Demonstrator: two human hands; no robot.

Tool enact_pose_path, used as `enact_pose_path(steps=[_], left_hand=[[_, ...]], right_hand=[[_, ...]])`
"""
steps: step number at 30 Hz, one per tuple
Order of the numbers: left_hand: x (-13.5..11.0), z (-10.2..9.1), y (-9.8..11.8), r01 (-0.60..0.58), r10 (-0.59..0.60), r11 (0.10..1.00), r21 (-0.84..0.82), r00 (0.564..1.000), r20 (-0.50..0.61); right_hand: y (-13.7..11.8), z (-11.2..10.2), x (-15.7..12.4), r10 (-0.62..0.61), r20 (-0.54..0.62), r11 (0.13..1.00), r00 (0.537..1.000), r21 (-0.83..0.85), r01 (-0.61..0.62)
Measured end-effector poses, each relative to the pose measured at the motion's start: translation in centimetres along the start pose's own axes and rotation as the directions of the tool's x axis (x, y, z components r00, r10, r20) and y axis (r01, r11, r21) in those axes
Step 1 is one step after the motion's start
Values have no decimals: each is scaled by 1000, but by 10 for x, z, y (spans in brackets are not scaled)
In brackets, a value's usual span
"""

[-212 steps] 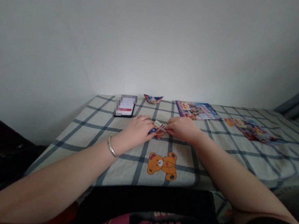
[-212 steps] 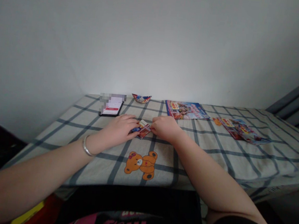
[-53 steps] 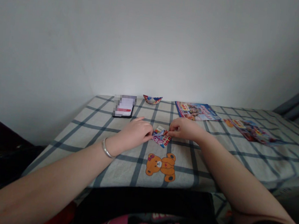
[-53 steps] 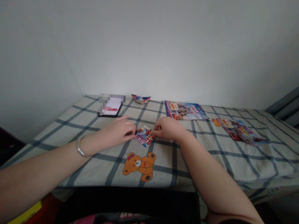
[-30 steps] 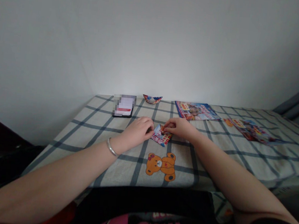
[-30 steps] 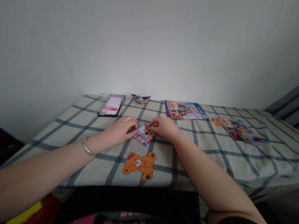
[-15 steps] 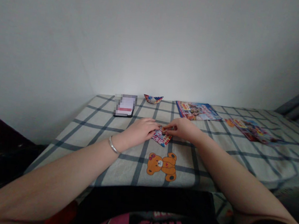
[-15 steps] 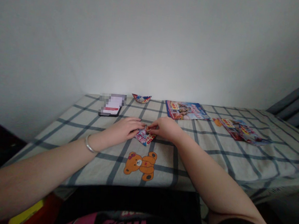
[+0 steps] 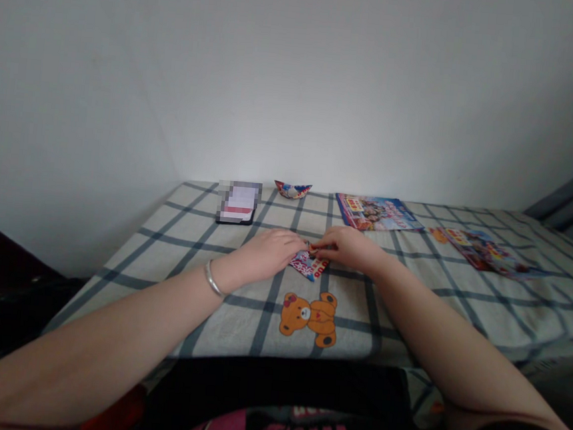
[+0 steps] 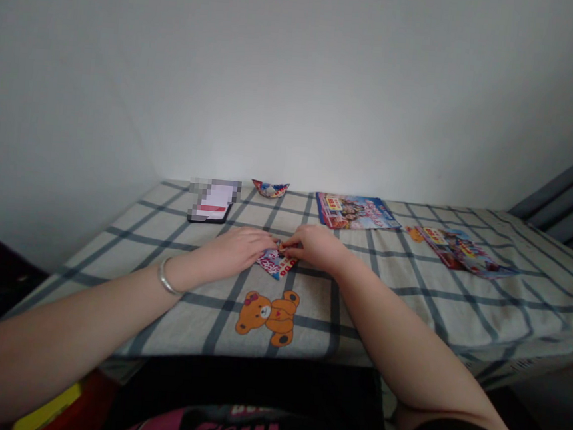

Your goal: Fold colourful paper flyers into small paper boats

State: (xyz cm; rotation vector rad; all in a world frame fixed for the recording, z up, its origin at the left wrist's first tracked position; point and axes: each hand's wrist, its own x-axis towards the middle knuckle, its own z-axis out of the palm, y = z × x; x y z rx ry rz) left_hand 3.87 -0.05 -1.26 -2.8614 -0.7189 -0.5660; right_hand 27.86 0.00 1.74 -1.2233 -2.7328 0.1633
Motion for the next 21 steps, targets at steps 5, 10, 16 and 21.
enact_pose_path(steps=[5,10,16,21], left_hand=[[-3,-2,0,-20,18,999,42,998,56],[-6,1,-8,24,-25,1000,18,998,55],[-8,1,-15,56,-58,998,41,997,49],[-5,-1,-13,49,-50,999,19,997,52]], right_hand=[[0,0,-1,-20,-15,1000,1000,15,20],[-3,5,0,-23,-78,1000,997,20,24],[-5,13,6,25,-166,999,986,40,-18],[-2,8,3,46,-131,999,990,9,-45]])
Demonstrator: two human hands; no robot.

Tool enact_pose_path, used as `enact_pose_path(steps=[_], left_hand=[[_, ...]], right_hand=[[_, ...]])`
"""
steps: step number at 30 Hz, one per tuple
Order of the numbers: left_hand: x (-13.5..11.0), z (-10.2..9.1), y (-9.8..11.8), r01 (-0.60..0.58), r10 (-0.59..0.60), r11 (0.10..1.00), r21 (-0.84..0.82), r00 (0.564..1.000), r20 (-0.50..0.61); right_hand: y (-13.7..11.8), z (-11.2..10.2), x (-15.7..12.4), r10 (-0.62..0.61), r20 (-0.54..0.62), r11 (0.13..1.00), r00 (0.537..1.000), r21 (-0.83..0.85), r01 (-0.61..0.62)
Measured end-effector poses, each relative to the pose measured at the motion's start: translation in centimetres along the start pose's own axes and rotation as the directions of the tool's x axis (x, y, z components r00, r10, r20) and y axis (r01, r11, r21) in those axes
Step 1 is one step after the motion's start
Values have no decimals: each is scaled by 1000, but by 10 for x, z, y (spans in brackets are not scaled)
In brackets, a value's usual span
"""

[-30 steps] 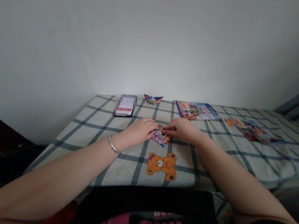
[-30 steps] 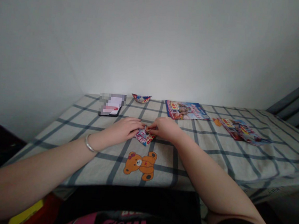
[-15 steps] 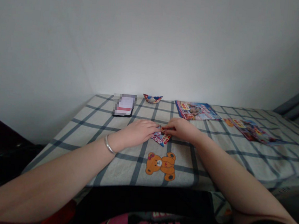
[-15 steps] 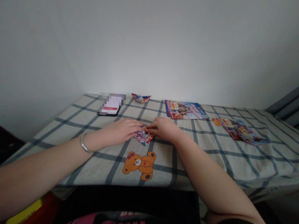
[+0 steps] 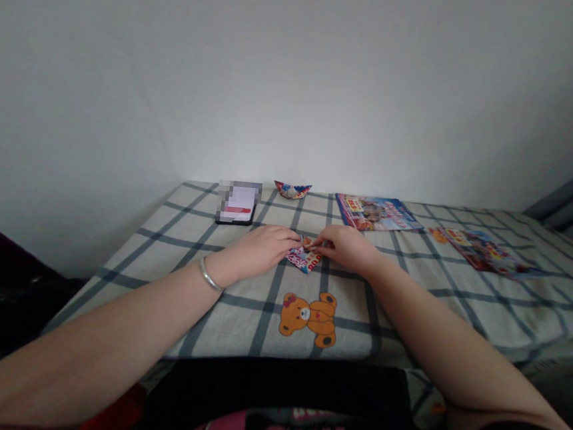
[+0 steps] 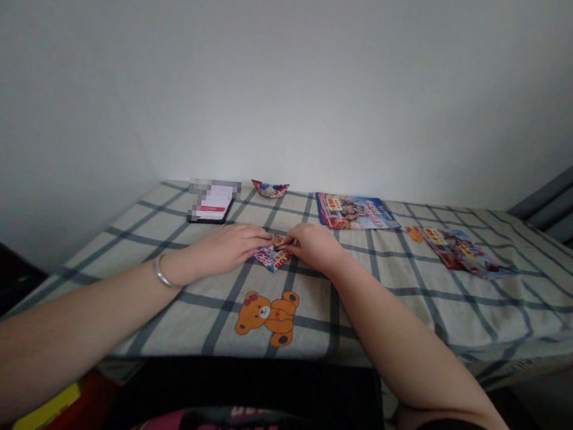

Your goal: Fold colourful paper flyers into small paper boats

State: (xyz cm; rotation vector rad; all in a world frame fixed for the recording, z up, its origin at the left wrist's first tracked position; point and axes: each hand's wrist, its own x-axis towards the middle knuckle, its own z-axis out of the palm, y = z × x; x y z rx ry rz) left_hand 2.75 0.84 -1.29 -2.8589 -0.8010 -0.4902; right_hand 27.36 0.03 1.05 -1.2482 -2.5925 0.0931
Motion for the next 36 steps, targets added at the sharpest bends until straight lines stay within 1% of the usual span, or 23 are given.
enact_pose_path(steps=[3,6,14,21,24,26,28,30,31,34,36], left_hand=[[1,-1,2,-10,10,1000,-8,1000,-4],[1,-3,3,-16,16,1000,-22,1000,11],[-3,-10,0,-5,10,993,-115,999,45],[-3,-9,-1,-1,10,994,-113,997,80],[-3,-10,1,1,7,993,-118,998,69],[-3,-10,2,4,3,993,-118,998,59],[-3,-10,3,11,-5,994,-113,998,57],[-3,-9,3,15,-9,994,-107,998,57],[-3,-9,3,12,-6,995,-104,998,60],[-2,-9,2,1,4,996,-87,998,62],[-1,-9,2,0,5,997,-80,998,68]], right_hand=[[3,-5,-2,-40,37,999,999,-27,41],[5,-8,-4,-46,59,998,997,-49,48],[7,-11,-6,-19,76,997,997,-80,25],[14,-15,-8,9,106,991,994,-133,6],[17,-16,-9,18,118,991,993,-137,-1],[17,-17,-9,27,114,990,993,-139,-11],[14,-17,-9,36,75,991,997,-131,-26],[9,-16,-9,14,11,995,1000,-95,-13],[6,-15,-9,-18,-14,998,1000,-66,17],[-4,-9,-8,-144,-7,989,990,-33,144],[-7,-4,-6,-167,-9,985,986,-34,167]])
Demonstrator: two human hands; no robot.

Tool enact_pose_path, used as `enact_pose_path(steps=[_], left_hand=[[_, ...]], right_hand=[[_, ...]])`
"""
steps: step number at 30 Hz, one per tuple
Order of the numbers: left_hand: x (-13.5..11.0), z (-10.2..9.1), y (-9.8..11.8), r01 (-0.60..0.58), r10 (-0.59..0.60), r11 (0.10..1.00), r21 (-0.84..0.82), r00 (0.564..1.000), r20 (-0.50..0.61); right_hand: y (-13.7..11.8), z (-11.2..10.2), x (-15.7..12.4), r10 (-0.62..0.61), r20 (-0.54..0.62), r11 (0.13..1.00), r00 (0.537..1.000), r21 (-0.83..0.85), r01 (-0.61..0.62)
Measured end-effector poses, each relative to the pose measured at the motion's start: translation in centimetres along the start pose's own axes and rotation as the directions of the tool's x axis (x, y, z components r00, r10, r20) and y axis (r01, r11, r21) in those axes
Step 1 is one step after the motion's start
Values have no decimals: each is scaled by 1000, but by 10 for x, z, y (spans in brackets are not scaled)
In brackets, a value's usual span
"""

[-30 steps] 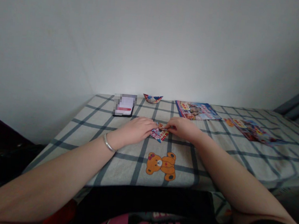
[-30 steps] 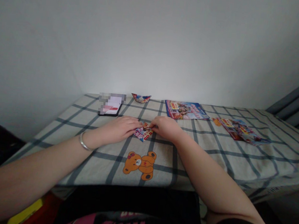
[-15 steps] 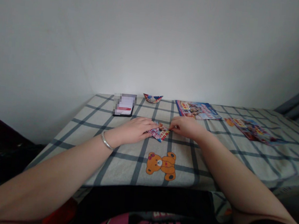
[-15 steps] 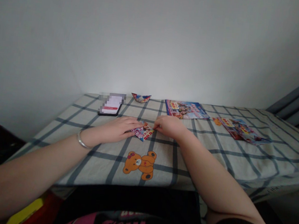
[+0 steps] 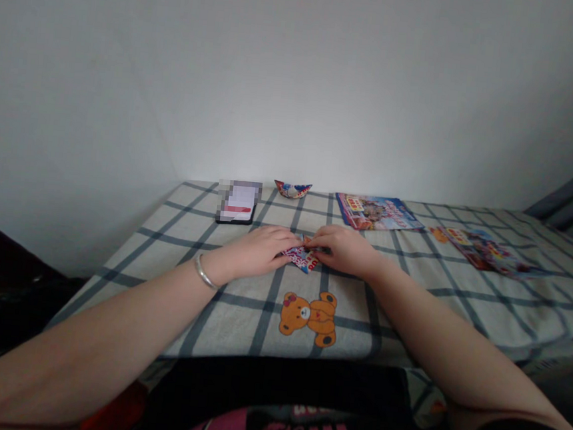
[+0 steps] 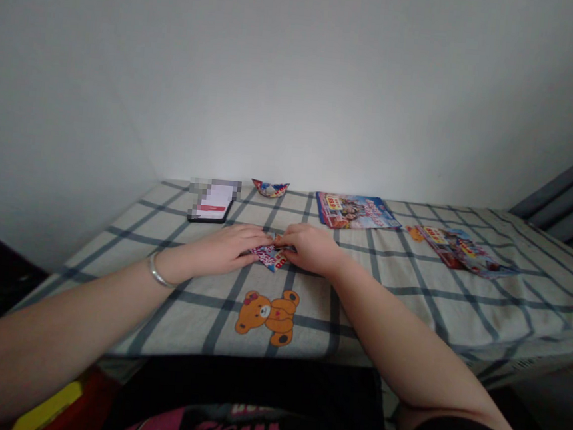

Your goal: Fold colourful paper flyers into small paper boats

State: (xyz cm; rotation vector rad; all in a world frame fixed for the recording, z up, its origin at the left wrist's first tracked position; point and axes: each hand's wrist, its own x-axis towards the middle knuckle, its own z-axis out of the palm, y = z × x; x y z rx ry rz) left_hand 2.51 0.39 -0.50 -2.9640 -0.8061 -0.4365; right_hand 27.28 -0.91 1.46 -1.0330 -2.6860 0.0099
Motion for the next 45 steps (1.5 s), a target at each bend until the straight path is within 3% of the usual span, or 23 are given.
enact_pose_path(steps=[6,15,27,45], left_hand=[[2,-1,-1,8,-8,1000,-27,1000,16],[-2,-6,-11,-70,70,998,3,996,53],[-3,-33,-9,-24,14,998,53,985,173],[-3,-30,-16,-104,120,985,-136,987,110]], right_hand=[[5,6,2,-26,-12,999,1000,28,27],[1,-4,1,72,62,995,995,-76,-67],[3,-17,-5,133,133,977,982,-187,-107],[11,-16,-5,144,153,985,978,-114,-127]])
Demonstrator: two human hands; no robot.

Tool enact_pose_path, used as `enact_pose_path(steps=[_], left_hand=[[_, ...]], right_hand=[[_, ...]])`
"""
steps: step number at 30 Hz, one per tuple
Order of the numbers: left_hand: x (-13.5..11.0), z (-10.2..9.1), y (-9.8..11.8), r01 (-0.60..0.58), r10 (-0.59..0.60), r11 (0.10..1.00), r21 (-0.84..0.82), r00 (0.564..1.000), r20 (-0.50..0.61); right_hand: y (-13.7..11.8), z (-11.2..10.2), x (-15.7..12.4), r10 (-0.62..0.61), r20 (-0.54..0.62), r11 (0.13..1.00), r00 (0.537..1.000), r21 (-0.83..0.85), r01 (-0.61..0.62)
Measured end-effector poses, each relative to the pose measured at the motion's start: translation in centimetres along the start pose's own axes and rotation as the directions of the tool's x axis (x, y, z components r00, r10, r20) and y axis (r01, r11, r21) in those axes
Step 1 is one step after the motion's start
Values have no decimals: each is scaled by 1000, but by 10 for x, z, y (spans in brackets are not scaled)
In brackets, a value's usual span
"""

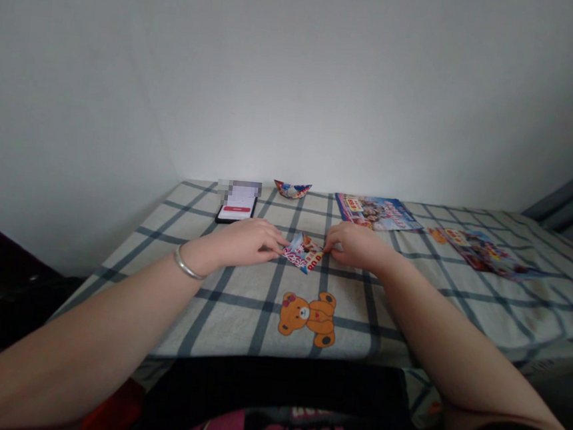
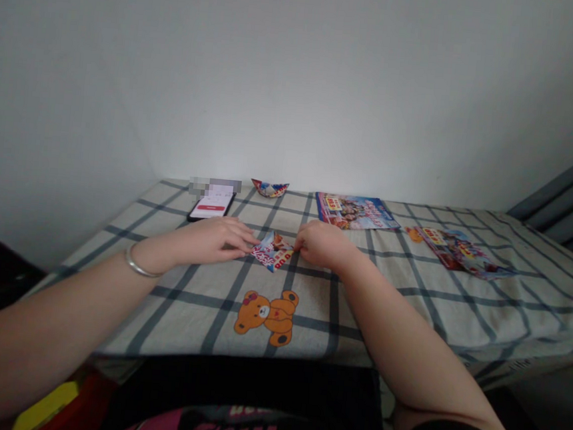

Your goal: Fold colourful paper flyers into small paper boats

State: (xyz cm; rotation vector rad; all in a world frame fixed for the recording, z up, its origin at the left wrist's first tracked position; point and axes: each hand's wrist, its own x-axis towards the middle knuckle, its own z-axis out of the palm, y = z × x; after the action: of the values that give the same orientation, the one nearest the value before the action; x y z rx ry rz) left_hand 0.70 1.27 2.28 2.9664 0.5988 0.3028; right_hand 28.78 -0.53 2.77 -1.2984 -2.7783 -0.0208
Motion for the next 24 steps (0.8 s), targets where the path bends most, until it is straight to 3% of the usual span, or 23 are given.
enact_pose_path(steps=[7,15,19,24], left_hand=[[-3,2,-2,54,-54,999,4,998,38],[-8,-2,-2,71,-68,997,-26,994,90],[-6,5,2,110,-113,989,98,993,22],[-1,16,10,214,-204,952,218,977,-66]], right_hand=[[6,7,1,-5,-35,995,999,102,9],[-1,6,0,7,-49,1000,999,-6,-7],[-2,6,1,-1,-71,999,997,-35,-2],[-1,6,3,99,-87,984,991,-140,-111]])
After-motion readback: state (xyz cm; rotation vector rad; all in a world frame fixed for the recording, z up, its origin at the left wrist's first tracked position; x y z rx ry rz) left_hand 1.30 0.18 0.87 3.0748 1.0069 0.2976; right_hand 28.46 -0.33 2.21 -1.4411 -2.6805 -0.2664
